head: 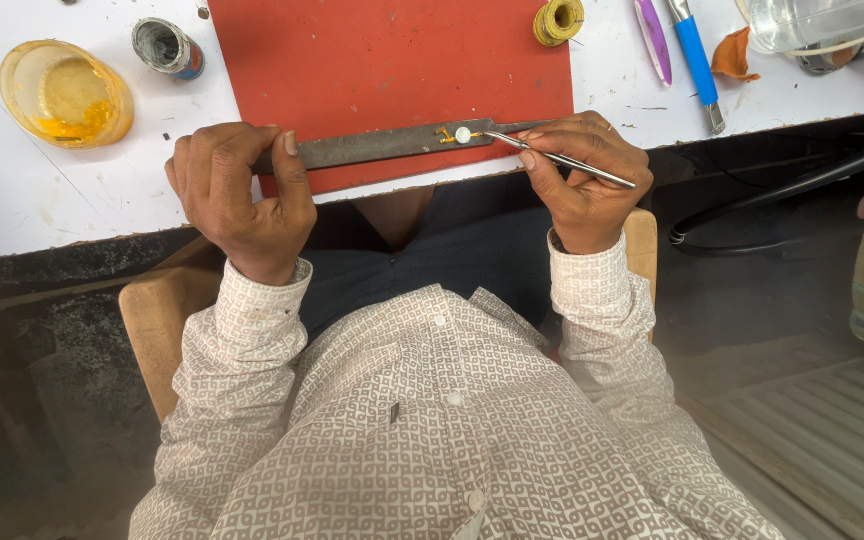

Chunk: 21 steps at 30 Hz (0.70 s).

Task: The person assembles a small electronic component on a metal file. They apply adhesive from a syringe, place a white circular disc, and use tweezers to position a tiny yellow piece. The person then uses a small brush to apply a yellow substance from a container onto the assembly.

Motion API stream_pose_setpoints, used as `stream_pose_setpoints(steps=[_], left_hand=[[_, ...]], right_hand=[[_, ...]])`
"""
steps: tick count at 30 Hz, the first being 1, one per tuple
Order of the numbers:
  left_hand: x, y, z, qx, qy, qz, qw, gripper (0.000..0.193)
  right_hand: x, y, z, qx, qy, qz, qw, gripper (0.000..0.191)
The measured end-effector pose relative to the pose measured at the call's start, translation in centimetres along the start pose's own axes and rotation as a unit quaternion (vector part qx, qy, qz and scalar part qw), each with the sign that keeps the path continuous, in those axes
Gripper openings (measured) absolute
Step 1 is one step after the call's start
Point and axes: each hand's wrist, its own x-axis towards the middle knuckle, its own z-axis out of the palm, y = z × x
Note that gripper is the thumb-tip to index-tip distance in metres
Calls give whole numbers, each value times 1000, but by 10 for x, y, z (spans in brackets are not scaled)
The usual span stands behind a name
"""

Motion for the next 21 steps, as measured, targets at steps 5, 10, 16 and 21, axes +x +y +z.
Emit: stream_pose_setpoints(steps=[5,10,16,21], left_hand=[[0,0,0,-4,4,0,1000,10],[0,1,1,-3,2,-3,1000,10],[1,1,0,-3,1,-2,1000,10],[2,3,0,-2,0,-3,1000,10]], right_hand=[[-1,2,-1,5,-1,5,1000,13],[-2,6,-2,17,9,-19,1000,12],[-4,6,-3,30,1,-14,999,14],[-3,3,-4,-7,5,0,1000,15]])
